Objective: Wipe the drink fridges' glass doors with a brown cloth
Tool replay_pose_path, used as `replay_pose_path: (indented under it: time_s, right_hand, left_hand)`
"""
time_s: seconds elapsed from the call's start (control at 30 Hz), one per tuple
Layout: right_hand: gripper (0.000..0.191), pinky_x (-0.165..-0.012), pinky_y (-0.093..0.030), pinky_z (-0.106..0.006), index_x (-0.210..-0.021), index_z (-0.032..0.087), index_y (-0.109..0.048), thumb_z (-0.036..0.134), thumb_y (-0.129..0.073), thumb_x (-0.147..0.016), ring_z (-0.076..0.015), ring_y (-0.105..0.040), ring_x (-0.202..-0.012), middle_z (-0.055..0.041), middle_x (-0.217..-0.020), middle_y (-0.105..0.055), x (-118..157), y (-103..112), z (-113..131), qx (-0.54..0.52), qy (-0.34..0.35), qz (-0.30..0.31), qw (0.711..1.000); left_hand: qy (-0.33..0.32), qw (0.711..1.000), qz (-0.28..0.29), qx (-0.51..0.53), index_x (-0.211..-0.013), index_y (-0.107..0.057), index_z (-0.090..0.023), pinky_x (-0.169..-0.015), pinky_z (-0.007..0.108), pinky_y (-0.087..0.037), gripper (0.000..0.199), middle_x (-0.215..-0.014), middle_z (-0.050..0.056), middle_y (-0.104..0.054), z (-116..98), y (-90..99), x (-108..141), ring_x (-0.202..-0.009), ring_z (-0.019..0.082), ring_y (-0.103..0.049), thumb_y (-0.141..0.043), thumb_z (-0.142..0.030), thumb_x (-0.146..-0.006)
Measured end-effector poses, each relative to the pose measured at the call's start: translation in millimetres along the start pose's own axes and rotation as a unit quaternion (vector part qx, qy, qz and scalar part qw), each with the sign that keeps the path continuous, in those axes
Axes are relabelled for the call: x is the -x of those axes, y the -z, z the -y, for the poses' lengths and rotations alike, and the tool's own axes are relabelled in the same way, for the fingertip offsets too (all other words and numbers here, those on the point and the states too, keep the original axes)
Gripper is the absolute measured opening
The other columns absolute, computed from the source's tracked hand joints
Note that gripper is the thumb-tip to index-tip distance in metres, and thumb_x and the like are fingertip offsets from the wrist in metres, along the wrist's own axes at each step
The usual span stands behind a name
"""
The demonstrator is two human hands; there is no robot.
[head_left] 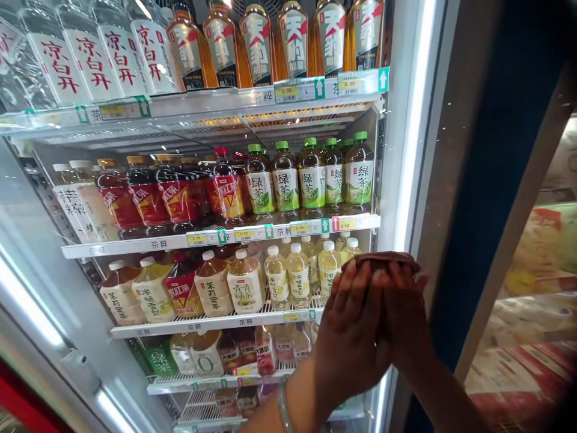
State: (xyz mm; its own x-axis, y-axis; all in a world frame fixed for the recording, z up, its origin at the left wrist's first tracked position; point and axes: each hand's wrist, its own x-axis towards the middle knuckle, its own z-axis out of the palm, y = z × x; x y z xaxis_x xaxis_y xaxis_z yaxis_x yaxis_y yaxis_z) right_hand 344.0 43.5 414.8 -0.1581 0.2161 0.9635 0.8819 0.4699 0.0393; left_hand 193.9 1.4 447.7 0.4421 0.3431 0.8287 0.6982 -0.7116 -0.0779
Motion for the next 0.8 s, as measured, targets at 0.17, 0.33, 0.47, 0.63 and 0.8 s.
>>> replay_pose_path:
  time_s: [0.17, 0.33, 0.47, 0.63, 0.8]
  right_hand:
    - [0.054, -0.130, -0.008, -0.072, -0.159, 0.031, -0.039, 0.028, -0.033, -0.106, -0.0318, -0.034, -0.157, -0.0098, -0.162, -0.046, -58, 14, -37, -0.021, -0.035, 0.007, 0.999]
    - [0.063, -0.130, -0.005, -0.074, -0.165, 0.034, -0.027, 0.031, -0.038, -0.103, -0.0357, -0.027, -0.160, -0.0097, -0.166, -0.039, -74, 20, -45, -0.077, -0.036, -0.031, 0.996]
    - [0.067, -0.127, -0.022, -0.075, -0.166, 0.035, -0.024, 0.025, -0.039, -0.102, -0.0348, -0.038, -0.155, -0.0109, -0.161, -0.047, -12, 8, -42, -0.058, -0.046, -0.072, 0.995]
    - [0.061, -0.130, -0.019, -0.073, -0.164, 0.040, -0.028, 0.032, -0.038, -0.104, -0.0336, -0.040, -0.154, -0.0071, -0.159, -0.050, -55, 23, -67, -0.070, -0.039, -0.036, 0.996]
    - [0.062, -0.132, -0.016, -0.069, -0.167, 0.032, -0.023, 0.035, -0.035, -0.106, -0.0326, -0.028, -0.160, -0.0090, -0.168, -0.036, -84, 42, -80, -0.057, -0.068, -0.024, 0.996]
  left_hand:
    - [-0.043, 0.999, 0.014, -0.002, -0.166, -0.015, -0.003, -0.132, 0.061, -0.020, 0.090, -0.176, 0.023, -0.018, -5, 10.4, -53, -0.165, 0.036, 0.002, -0.054, -0.034, -0.090]
    - [-0.044, 0.998, -0.038, -0.002, -0.165, -0.026, -0.011, -0.135, 0.051, -0.017, 0.070, -0.176, 0.014, -0.024, -8, 8.0, -79, -0.166, 0.026, -0.004, -0.042, -0.030, -0.099]
    - [-0.044, 0.998, -0.030, 0.028, -0.164, -0.029, -0.011, -0.131, 0.054, -0.030, 0.068, -0.175, 0.017, -0.027, -17, -27.4, -38, -0.166, 0.030, -0.009, -0.047, -0.028, -0.101]
    - [-0.039, 0.997, -0.066, 0.033, -0.164, -0.029, -0.009, -0.135, 0.049, -0.020, 0.064, -0.175, 0.015, -0.026, -26, -25.0, -82, -0.166, 0.026, -0.003, -0.038, -0.028, -0.105]
    - [-0.012, 0.998, -0.050, 0.022, -0.163, -0.033, -0.012, -0.137, 0.043, -0.014, 0.060, -0.175, 0.010, -0.028, -36, -15.9, -115, -0.166, 0.020, -0.003, -0.032, -0.032, -0.107]
